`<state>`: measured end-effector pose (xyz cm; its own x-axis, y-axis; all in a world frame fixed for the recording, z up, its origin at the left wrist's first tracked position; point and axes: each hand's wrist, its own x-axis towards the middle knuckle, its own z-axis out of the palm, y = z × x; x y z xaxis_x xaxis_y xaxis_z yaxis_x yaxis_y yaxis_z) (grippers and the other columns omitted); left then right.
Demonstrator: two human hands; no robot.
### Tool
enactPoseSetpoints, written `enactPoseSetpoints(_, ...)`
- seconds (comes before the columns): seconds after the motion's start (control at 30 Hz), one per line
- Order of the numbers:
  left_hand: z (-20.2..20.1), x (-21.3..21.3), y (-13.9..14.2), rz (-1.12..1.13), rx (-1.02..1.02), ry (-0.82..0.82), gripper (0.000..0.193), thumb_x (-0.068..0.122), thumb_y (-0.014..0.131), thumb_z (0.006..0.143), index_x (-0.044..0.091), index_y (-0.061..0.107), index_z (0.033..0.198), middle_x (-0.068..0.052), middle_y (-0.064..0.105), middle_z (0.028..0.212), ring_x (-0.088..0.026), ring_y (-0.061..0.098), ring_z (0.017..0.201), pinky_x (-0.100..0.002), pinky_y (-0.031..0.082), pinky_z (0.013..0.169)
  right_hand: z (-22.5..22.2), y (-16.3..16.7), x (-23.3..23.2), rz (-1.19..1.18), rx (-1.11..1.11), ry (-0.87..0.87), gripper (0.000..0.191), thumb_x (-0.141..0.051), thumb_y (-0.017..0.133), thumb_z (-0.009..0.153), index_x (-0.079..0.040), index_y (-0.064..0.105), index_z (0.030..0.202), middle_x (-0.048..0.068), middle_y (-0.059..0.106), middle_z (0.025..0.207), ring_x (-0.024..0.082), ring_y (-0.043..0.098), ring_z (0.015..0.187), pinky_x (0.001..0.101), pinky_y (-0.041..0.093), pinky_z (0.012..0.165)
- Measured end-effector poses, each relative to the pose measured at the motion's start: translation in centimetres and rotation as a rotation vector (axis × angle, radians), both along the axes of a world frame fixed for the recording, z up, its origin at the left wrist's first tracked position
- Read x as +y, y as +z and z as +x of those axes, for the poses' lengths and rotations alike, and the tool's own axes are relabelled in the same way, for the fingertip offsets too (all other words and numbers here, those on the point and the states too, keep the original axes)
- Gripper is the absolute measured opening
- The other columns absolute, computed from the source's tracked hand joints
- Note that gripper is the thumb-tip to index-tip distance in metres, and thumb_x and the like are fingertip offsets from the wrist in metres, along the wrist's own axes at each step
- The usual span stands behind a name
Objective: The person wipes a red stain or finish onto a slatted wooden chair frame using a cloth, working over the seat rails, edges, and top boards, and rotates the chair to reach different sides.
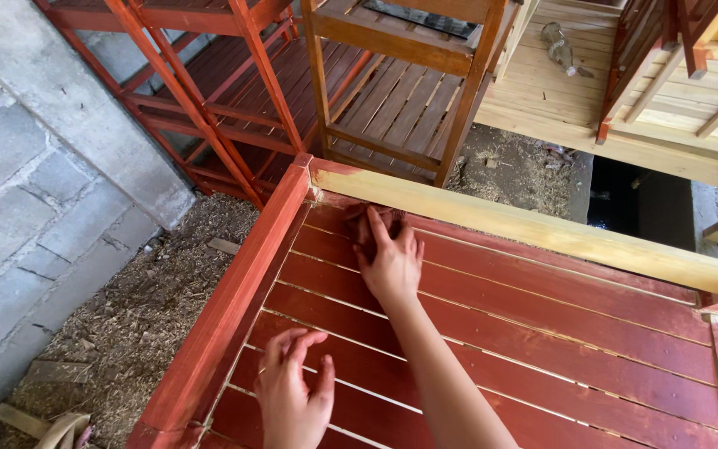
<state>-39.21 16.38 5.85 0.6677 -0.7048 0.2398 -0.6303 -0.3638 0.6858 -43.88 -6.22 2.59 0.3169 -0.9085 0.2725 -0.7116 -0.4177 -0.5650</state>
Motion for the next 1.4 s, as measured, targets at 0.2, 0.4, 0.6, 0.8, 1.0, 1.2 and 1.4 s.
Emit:
enactPoseSetpoints(0.2,-0.9,-0.8,0.6,0.043,-0.034,-0.014,0.04,0.019,0.075,0.078,0.026,0.072,0.117,-0.003,0.06,0.126,-0.028,0.056,0.121,-0.058,0.039,0.1,-1.3,-2.7,-0.6,-0.163,-0.089,0.092,0.072,-0.029,0.076,0.084,-0.027,0.048,0.151,0.031,0.045,0.149,0.046,0.043,0.139,0.0605,0.034,0.113)
enactPoseSetpoints(0.4,4.2,3.0,-4.9,-0.056,-0.061,0.093,0.037,0.017,0.076,0.075,0.026,0.073,0.111,-0.002,0.062,0.121,-0.026,0.066,0.116,-0.05,0.054,0.098,9.0,-3.4,-3.5,-0.349,-0.132,0.191,0.063,-0.026,0.075,0.086,-0.015,0.054,0.144,0.025,0.053,0.145,0.047,0.043,0.139,0.0558,0.037,0.115)
enactPoseSetpoints(0.6,7.2,5.4,-7.2,-0.207,0.086,0.064,0.035,0.009,0.072,0.076,0.014,0.073,0.11,-0.015,0.056,0.121,-0.028,0.065,0.116,-0.047,0.056,0.101,10.5,-1.6,-5.5,-0.102,-0.137,0.342,0.056,-0.017,0.073,0.085,-0.019,0.059,0.138,0.015,0.066,0.135,0.04,0.055,0.134,0.0481,0.046,0.111)
enactPoseSetpoints(0.8,2.8,1.6,-4.3,-0.061,0.01,0.114,0.033,0.011,0.076,0.075,0.021,0.076,0.106,-0.005,0.064,0.119,-0.026,0.064,0.114,-0.046,0.049,0.102,4.7,-1.8,-2.6,-0.199,-0.184,0.556,0.057,-0.014,0.078,0.078,-0.019,0.065,0.133,0.019,0.063,0.135,0.041,0.056,0.125,0.0496,0.047,0.103)
enactPoseSetpoints(1.0,5.2,2.3,-6.5,0.039,0.012,0.058,0.04,0.013,0.077,0.074,0.022,0.076,0.113,-0.006,0.063,0.121,-0.025,0.064,0.111,-0.046,0.05,0.099,10.2,-1.3,-3.0,-0.136,-0.118,0.156,0.064,-0.017,0.075,0.081,-0.019,0.054,0.142,0.014,0.06,0.141,0.039,0.052,0.132,0.0541,0.047,0.1)
enactPoseSetpoints(1.2,7.6,5.6,-10.8,-0.189,-0.065,-0.033,0.032,0.01,0.073,0.078,0.009,0.072,0.11,-0.008,0.065,0.113,-0.027,0.065,0.117,-0.042,0.053,0.099,13.6,-2.9,-4.5,-0.158,-0.071,0.091,0.069,-0.013,0.069,0.085,-0.02,0.047,0.15,0.017,0.056,0.136,0.043,0.043,0.138,0.0594,0.042,0.106)
enactPoseSetpoints(1.4,5.0,5.8,-6.5,-0.074,0.119,0.092,0.034,0.006,0.073,0.078,0.013,0.077,0.111,-0.01,0.058,0.117,-0.026,0.063,0.116,-0.045,0.054,0.101,9.3,-1.3,-0.7,-0.17,0.2,0.394,0.092,-0.01,0.081,0.064,-0.023,0.046,0.148,0.017,0.051,0.146,0.041,0.042,0.14,0.0547,0.044,0.106)
